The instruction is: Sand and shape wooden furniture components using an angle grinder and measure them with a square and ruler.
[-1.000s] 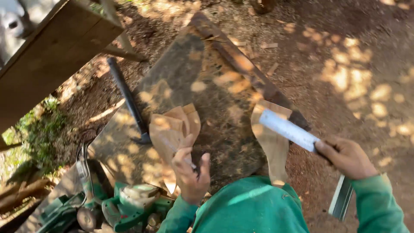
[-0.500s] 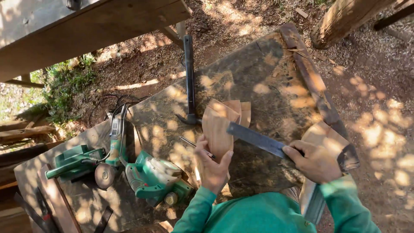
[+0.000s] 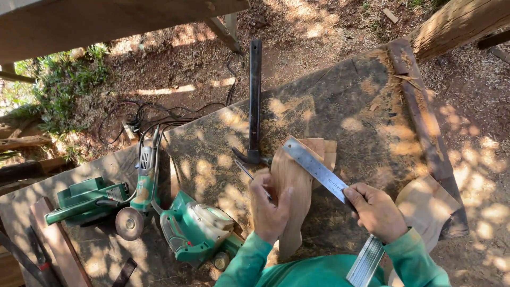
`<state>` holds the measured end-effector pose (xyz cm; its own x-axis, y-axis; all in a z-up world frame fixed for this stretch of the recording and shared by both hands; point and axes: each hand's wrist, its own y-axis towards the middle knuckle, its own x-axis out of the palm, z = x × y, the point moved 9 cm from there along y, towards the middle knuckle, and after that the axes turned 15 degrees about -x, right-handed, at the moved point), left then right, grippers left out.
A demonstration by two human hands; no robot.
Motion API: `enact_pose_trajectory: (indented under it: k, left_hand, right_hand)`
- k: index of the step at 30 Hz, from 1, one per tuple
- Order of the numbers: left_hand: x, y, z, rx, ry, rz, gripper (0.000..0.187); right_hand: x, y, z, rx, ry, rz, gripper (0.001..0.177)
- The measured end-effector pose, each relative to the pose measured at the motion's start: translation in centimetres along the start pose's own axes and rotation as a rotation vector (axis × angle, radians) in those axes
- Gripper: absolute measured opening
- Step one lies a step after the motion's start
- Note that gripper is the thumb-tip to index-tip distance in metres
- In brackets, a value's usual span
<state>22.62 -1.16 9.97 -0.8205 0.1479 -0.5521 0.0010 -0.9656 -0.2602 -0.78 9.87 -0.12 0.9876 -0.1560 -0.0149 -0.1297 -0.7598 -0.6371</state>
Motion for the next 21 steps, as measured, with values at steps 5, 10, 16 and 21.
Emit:
enact_pose_trajectory:
  k: [5,10,16,21]
  left_hand:
    - [0.0,4.7,1.6,0.093,0.067,0.111,0.033]
    - [0.8,6.6,3.8,0.082,0.004,0.014,0.02]
    - [1.1,6.6,3.2,0.075,0.014,0.013,0.021]
    - [1.3,6.5,2.6,0.065,0.015,0.001,0.023]
  right_hand:
    - [0.5,-0.1,0.7,0.092,-0.046,-0.029,0.028]
    - [0.7,0.1,0.0,0.14,-0.073,-0.026,0.029]
    - [0.7,0.2,-0.1,0.133,-0.138,-0.052,0.03]
    - [0.5,-0.1,0.1,0.18,-0.146,-0.023,0.028]
